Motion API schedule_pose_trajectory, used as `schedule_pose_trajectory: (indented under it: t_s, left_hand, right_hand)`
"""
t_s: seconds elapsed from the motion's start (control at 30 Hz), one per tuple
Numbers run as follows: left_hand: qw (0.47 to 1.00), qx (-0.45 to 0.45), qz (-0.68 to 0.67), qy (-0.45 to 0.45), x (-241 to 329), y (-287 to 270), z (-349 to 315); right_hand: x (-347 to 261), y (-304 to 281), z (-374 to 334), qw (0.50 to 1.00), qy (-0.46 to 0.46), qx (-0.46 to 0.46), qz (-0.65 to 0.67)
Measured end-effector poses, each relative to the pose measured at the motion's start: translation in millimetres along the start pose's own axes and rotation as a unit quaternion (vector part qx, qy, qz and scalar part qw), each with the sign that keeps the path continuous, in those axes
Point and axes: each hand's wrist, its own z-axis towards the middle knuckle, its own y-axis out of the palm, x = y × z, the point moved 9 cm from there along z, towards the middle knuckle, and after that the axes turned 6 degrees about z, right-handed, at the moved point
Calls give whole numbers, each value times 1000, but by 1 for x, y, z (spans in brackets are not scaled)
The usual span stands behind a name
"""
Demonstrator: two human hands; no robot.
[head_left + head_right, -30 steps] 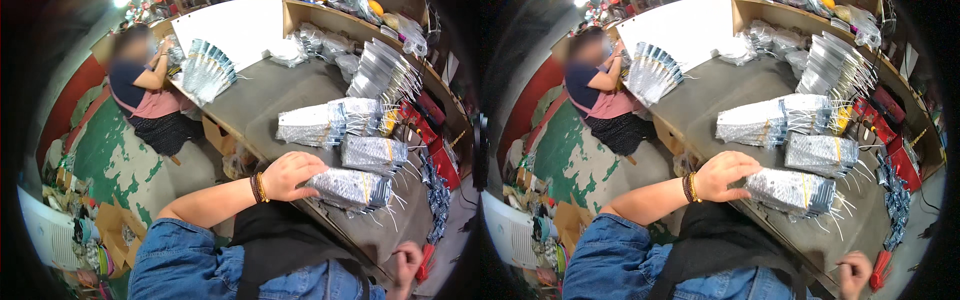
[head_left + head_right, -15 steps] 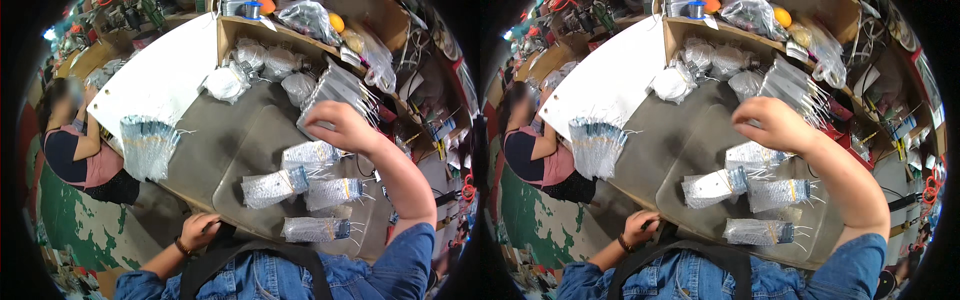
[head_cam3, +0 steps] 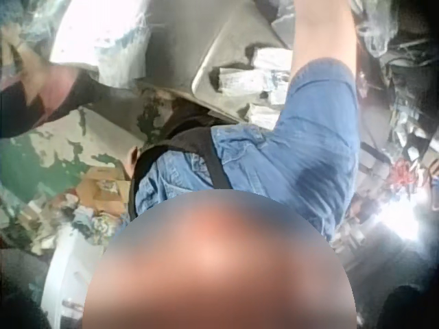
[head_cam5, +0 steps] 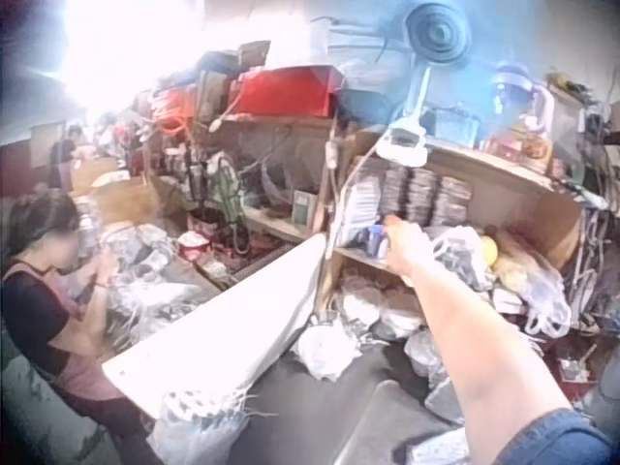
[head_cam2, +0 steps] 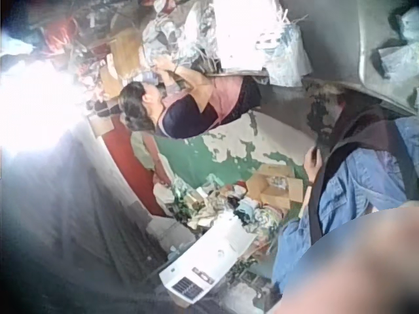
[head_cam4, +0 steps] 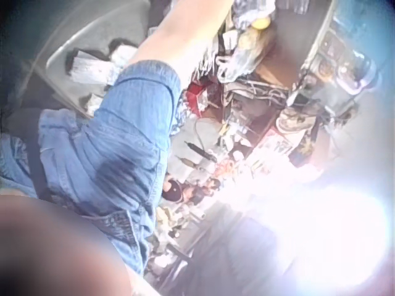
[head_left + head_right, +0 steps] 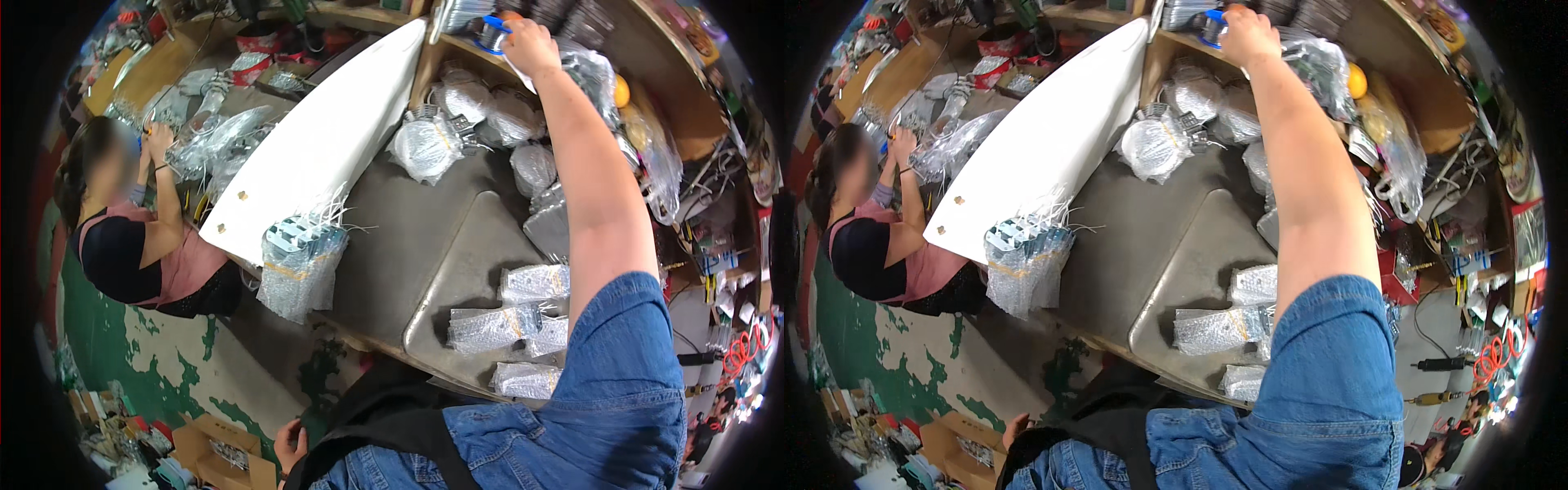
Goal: Soldering wires to electronic components on an assembly line.
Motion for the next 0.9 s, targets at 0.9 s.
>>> schedule_pose_trajectory:
  t_s: [0.9]
  left_hand:
    - [849, -259, -397, 234, 359, 136, 42]
  right_hand:
    - [-137, -175, -325, 777, -442, -40, 447]
